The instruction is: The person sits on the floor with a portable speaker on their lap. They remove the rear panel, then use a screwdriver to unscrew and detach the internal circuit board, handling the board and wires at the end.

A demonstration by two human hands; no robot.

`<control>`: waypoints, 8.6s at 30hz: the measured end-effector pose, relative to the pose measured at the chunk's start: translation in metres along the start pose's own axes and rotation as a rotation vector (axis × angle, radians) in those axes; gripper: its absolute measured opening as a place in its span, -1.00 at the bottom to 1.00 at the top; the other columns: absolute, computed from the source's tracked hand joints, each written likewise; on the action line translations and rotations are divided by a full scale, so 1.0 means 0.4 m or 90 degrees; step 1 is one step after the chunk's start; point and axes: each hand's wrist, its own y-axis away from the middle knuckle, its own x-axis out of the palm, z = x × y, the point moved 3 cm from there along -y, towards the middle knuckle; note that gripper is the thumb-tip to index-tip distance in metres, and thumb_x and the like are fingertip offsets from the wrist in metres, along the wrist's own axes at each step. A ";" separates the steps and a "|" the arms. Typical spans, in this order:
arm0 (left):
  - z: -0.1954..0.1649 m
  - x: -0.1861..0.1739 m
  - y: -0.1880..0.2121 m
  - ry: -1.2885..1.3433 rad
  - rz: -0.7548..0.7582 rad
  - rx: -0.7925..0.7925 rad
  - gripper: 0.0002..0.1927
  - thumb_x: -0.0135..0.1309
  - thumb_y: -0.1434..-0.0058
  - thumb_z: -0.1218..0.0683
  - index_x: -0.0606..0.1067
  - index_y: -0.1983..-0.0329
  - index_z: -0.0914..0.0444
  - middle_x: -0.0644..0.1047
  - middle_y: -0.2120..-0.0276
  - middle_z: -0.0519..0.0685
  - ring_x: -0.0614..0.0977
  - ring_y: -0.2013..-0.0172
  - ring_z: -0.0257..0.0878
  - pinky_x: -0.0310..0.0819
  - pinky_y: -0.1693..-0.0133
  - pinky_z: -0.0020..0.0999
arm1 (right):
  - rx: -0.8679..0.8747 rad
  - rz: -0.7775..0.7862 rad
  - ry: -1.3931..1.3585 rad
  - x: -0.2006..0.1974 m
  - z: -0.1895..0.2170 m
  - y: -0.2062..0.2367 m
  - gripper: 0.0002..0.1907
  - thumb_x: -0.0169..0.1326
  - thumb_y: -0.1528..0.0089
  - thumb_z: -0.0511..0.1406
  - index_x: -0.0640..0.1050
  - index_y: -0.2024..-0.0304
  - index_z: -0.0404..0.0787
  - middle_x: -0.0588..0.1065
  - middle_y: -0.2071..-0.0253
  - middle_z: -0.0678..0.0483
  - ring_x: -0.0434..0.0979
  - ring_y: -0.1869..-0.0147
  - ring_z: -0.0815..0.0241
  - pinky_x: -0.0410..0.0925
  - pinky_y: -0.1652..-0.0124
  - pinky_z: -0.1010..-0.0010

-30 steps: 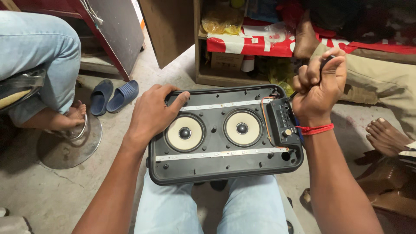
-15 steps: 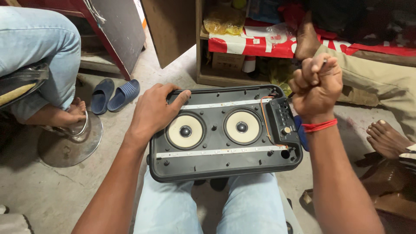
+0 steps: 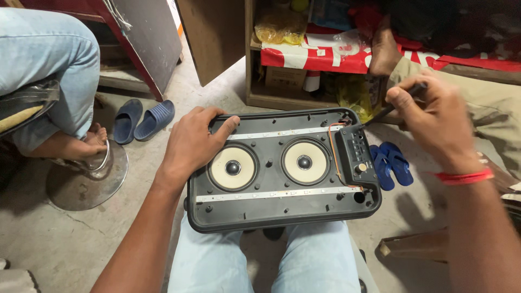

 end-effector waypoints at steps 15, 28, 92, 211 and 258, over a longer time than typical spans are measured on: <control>0.003 0.014 0.001 -0.008 -0.011 0.013 -0.54 0.10 -0.27 -0.24 0.66 0.13 0.23 0.62 0.25 0.20 0.64 0.18 0.14 0.47 0.11 0.00 | 0.172 0.525 0.549 -0.001 0.101 -0.149 -0.67 0.19 -0.25 -0.04 0.74 0.28 -0.14 0.67 0.46 -0.05 0.61 0.33 0.03 0.48 0.22 0.15; 0.002 0.007 -0.002 0.002 -0.008 0.014 -0.55 0.10 -0.27 -0.22 0.67 0.11 0.23 0.62 0.25 0.20 0.64 0.19 0.13 0.47 0.10 -0.01 | -0.105 0.529 0.536 0.011 0.136 -0.152 -0.72 0.23 -0.05 -0.18 0.75 0.21 -0.05 0.65 0.43 0.01 0.65 0.34 0.02 0.48 0.23 0.20; -0.003 0.004 0.002 0.009 -0.022 0.020 -0.56 0.12 -0.26 -0.20 0.65 0.12 0.24 0.62 0.23 0.17 0.65 0.19 0.11 0.48 0.11 -0.01 | -0.019 0.463 0.700 0.006 0.213 -0.128 -0.74 0.18 -0.05 -0.20 0.72 0.21 0.06 0.63 0.40 0.10 0.64 0.27 0.06 0.48 0.20 0.19; -0.005 0.009 0.007 0.010 -0.018 0.015 -0.56 0.12 -0.26 -0.21 0.66 0.12 0.23 0.62 0.21 0.19 0.65 0.18 0.13 0.47 0.10 -0.02 | 0.097 0.600 0.775 0.058 0.226 -0.132 -0.41 -0.09 -0.38 0.01 0.68 0.46 -0.28 0.61 0.49 -0.11 0.65 0.33 -0.07 0.51 0.22 0.07; 0.004 0.010 0.000 0.002 -0.008 0.006 -0.53 0.10 -0.26 -0.23 0.66 0.11 0.24 0.62 0.24 0.21 0.65 0.18 0.14 0.47 0.09 0.00 | 0.000 0.581 0.646 0.079 0.204 -0.144 -0.83 0.18 -0.14 -0.23 0.68 0.35 -0.19 0.61 0.40 -0.12 0.65 0.25 -0.11 0.47 0.14 0.05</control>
